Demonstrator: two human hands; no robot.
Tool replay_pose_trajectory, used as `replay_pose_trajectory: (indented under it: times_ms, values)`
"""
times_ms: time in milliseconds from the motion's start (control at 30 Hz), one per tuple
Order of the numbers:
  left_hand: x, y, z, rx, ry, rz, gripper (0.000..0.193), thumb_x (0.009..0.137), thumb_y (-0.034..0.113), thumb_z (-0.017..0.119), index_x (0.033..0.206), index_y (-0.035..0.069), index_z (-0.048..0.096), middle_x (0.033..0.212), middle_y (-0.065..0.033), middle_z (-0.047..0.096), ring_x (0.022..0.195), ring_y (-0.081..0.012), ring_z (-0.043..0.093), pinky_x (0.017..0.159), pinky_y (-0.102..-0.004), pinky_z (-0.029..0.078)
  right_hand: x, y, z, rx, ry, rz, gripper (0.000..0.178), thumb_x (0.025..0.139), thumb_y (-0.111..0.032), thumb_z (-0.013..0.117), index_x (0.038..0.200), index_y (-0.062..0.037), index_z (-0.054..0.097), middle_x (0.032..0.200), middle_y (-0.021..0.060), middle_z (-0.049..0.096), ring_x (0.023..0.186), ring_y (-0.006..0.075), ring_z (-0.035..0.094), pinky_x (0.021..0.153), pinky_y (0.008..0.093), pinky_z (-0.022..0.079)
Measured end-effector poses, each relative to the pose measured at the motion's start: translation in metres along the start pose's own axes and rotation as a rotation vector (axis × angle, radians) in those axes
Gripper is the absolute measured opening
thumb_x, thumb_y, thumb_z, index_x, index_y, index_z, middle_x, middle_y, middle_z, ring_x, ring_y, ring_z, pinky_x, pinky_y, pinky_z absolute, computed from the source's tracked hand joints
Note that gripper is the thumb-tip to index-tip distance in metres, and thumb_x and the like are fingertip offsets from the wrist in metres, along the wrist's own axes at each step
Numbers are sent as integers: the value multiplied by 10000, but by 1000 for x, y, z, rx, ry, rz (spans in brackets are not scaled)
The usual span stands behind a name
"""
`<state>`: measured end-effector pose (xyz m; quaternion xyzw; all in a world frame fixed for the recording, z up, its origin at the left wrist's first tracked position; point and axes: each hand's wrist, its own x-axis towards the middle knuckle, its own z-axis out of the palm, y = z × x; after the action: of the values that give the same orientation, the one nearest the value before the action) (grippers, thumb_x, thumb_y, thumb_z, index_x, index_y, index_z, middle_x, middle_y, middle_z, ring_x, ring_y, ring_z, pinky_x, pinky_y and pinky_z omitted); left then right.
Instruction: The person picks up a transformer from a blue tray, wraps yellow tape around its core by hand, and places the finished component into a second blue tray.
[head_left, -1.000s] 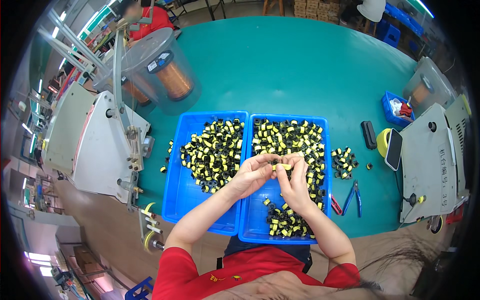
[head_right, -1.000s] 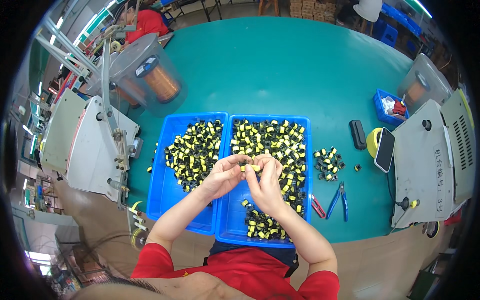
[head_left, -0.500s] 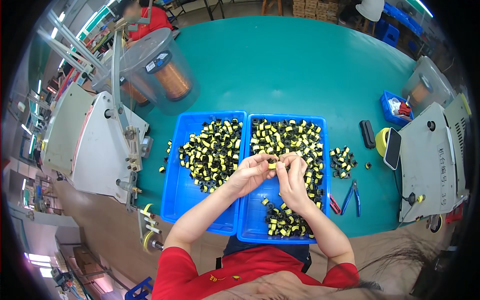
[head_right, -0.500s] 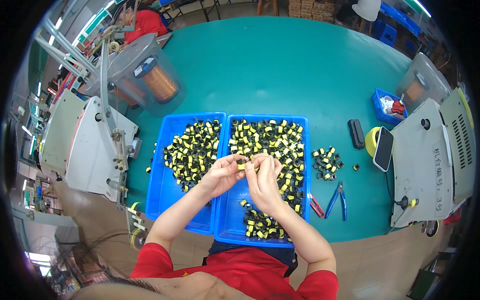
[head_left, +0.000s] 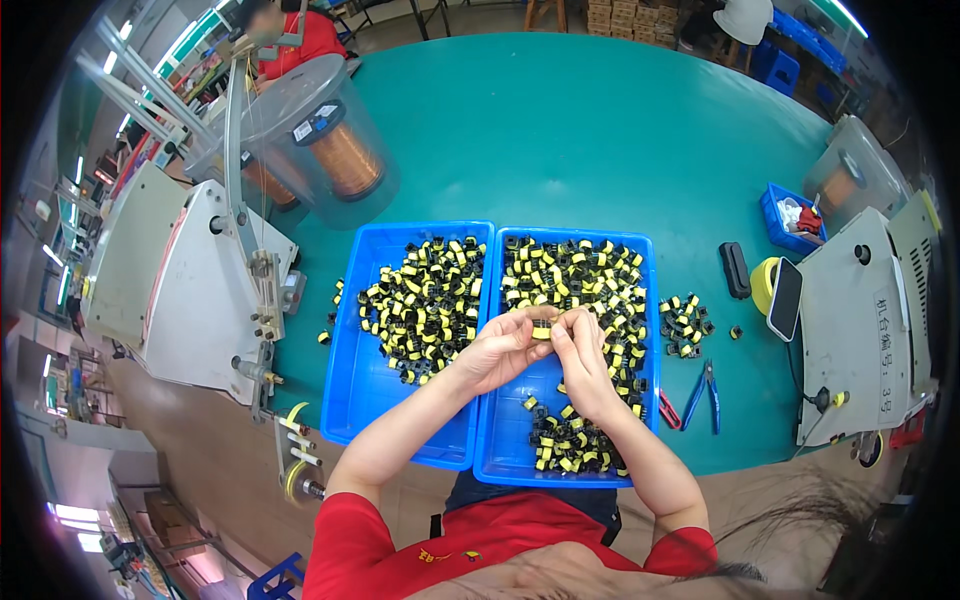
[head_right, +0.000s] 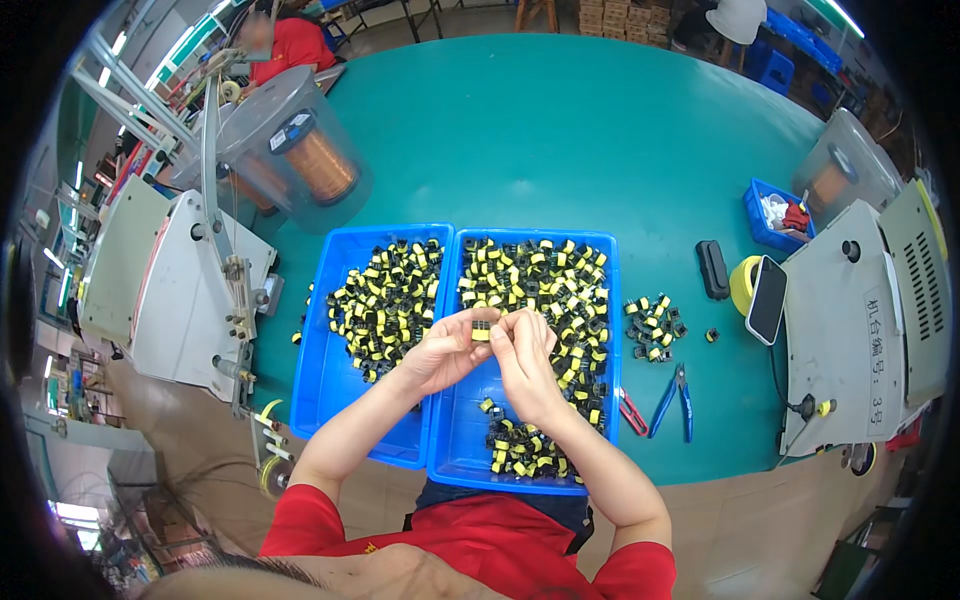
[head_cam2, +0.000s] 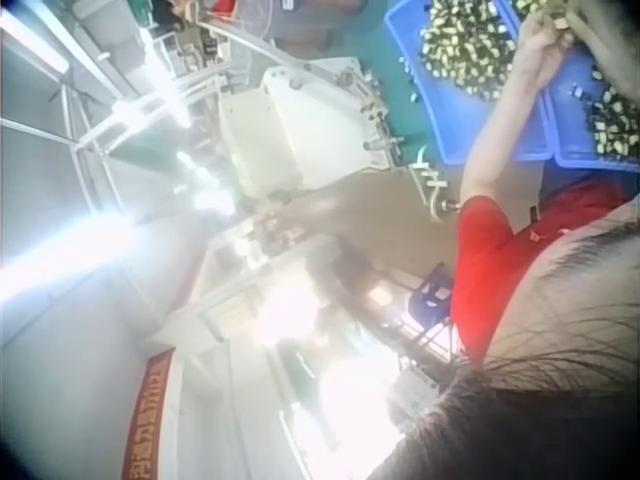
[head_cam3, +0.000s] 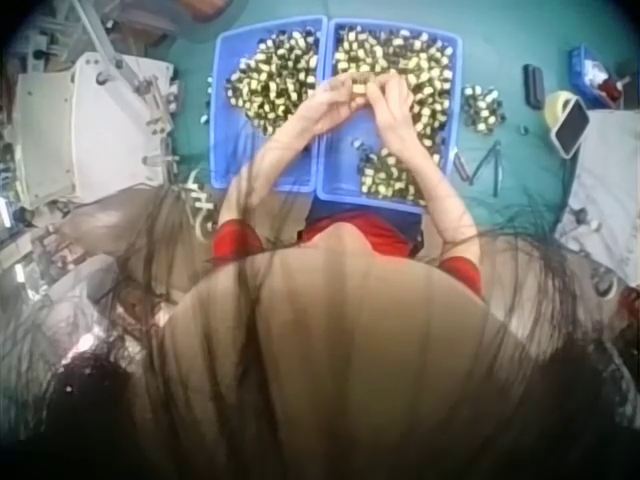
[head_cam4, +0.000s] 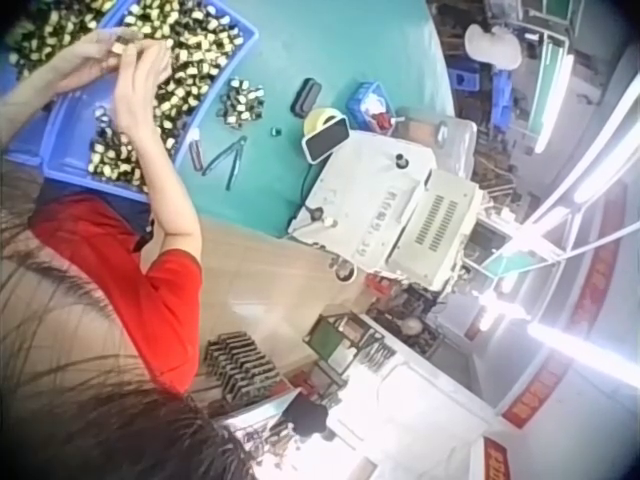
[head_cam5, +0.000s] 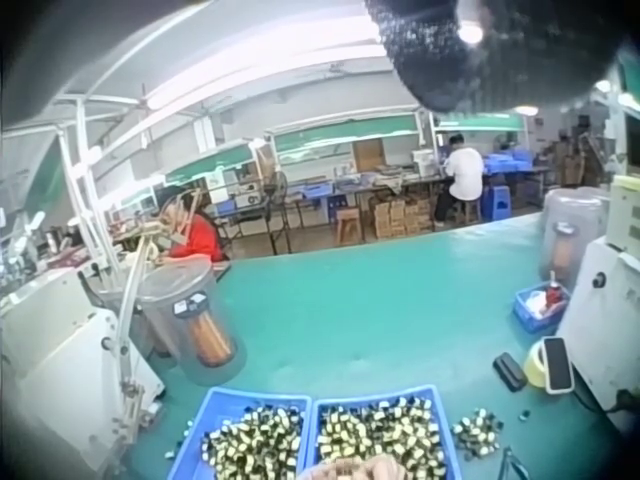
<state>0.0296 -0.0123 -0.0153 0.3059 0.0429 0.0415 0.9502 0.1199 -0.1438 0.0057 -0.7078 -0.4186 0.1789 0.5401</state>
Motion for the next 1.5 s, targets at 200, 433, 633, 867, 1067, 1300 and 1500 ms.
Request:
replay_pose_trajectory:
  times_ms: [200,433,633,867,1067,1300,1500]
  values:
    - [-1,0,4,46,109,1,421,884,175,591,1226,-25,450,1051,-87,554,837,-140,504,781,-254,419,-1,1,1,-44,7,-15,170,945,-219,417,892,-59,442,863,61,434,904,205,408,868,362,245]
    - [0,3,-4,187,68,24,355,897,186,575,1182,-18,511,1039,-72,572,814,-108,493,732,-231,413,1,0,1,-89,18,-60,127,921,-184,463,884,-62,462,806,45,440,849,196,422,859,352,255]
    - [0,5,-1,256,72,33,367,894,195,581,1186,-17,520,1014,-66,575,811,-110,490,724,-232,412,1,0,-2,-61,16,4,123,860,-163,555,833,-63,489,767,25,443,776,168,428,842,343,276]
    - [-1,3,-2,455,159,159,273,872,47,585,1116,-34,495,949,-53,544,805,-125,547,740,-254,467,0,2,0,-87,38,24,141,863,-189,572,829,-66,511,744,12,475,771,159,448,848,338,281]
    - [0,9,-1,576,169,130,297,831,20,633,1100,-20,513,1017,-69,561,855,-145,575,768,-273,489,3,8,-3,78,68,160,146,834,-128,636,795,-2,573,681,16,572,654,67,523,598,225,425]
    - [-3,19,-1,645,146,81,319,838,46,627,1133,-22,527,1006,-81,599,844,-135,586,764,-272,488,2,-3,-4,144,56,285,202,848,-176,652,836,-12,534,723,25,596,641,56,539,561,193,433]
    - [-8,39,-4,224,112,152,397,879,133,566,1231,-20,463,970,-102,596,780,-140,540,706,-256,445,-14,8,1,-326,-322,146,308,832,-289,619,977,-32,531,763,123,611,695,251,601,634,364,473]
